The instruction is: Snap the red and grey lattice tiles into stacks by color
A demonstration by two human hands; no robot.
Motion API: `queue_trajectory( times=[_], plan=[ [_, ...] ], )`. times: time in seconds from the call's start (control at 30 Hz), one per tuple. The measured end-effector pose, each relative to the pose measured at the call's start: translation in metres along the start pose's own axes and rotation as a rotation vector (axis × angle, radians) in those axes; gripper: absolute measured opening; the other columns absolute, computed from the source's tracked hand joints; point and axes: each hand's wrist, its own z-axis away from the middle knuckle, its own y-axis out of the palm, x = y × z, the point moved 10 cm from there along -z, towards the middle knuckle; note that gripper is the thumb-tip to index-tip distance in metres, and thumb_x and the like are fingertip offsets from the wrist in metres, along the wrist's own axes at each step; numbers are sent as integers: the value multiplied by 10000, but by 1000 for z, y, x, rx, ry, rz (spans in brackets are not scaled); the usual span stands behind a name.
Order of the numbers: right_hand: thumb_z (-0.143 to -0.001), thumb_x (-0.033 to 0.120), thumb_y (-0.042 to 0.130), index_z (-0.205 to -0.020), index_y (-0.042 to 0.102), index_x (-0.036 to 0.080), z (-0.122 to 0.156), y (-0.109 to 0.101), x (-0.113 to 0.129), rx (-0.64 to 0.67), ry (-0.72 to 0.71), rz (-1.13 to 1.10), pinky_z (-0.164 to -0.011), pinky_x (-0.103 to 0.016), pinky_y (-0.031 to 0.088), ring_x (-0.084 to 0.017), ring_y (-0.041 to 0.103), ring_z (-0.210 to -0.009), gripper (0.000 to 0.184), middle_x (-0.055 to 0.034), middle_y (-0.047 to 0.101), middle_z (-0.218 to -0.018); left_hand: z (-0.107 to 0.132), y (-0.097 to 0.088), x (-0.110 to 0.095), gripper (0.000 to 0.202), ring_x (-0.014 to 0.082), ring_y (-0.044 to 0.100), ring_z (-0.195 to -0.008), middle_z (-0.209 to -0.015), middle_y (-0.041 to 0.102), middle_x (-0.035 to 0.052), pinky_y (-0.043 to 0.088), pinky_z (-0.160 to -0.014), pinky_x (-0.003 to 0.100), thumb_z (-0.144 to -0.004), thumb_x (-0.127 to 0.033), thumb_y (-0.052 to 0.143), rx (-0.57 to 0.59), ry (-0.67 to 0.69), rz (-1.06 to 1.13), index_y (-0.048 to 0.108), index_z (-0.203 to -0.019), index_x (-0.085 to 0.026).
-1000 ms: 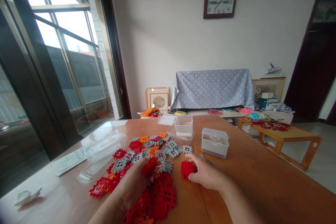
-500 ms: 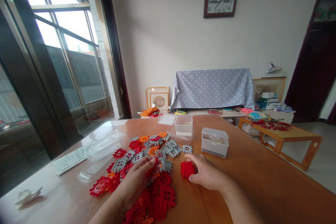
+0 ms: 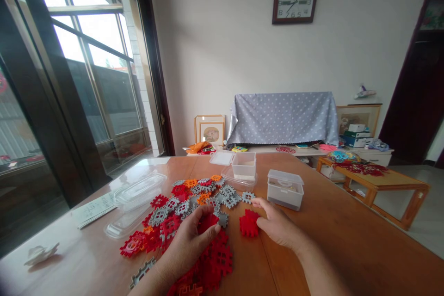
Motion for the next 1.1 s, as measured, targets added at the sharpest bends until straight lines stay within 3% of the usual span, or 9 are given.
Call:
queue_trajectory(
  times=[0.13, 0.33, 0.5, 0.8, 0.93, 1.1],
  plan=[
    [-772, 180, 572, -1357, 577, 228, -3, -4, -14, 14, 34, -36, -1209, -503, 358, -267, 519, -1408, 587, -102, 617, -1447, 0, -1, -3, 421, 260, 639, -1029, -1088, 736, 87, 476, -942, 284, -718, -302, 892, -12, 8, 24, 746, -1098, -198],
    [-755, 180, 594, -1370, 557, 215, -3, 1, -16, 77, 48, -59, -1171, -479, 411, -265, 551, -1382, 617, -119, 627, -1440, -2, 2, -5, 418, 250, 640, -950, -1048, 732, 85, 486, -862, 285, -802, -383, 820, 17, 49, -197, 729, -1159, -186],
    [-747, 180, 594, -1372, 555, 206, -1, 1, -14, 73, 74, -42, -1141, -459, 430, -265, 563, -1361, 627, -121, 647, -1397, -3, 2, -3, 425, 263, 635, -995, -1080, 732, 90, 483, -882, 287, -797, -406, 822, 23, 50, -178, 725, -1155, -198],
    [-725, 235, 657, -1293, 605, 207, -3, -5, -17, 21, 103, 8, -1085, -471, 450, -295, 624, -1225, 572, -98, 688, -1255, -3, 3, -3, 425, 253, 644, -972, -1067, 731, 86, 493, -885, 314, -851, -451, 758, 23, 65, -336, 693, -1182, -193],
    [-744, 277, 666, -1290, 600, 203, -1, -11, -7, -8, 92, 12, -1111, -467, 419, -304, 580, -1272, 554, -116, 666, -1280, -4, 4, -2, 458, 244, 645, -968, -1074, 719, 75, 500, -879, 330, -866, -471, 727, 46, 64, -378, 662, -1213, -180],
    [-757, 240, 661, -1274, 637, 248, 5, -5, 27, 37, 18, 79, -1115, -463, 404, -305, 562, -1289, 517, -92, 647, -1339, -3, 6, -1, 398, 231, 645, -951, -1060, 713, 64, 497, -861, 324, -888, -461, 694, 72, 79, -433, 659, -1177, -189]
  ],
)
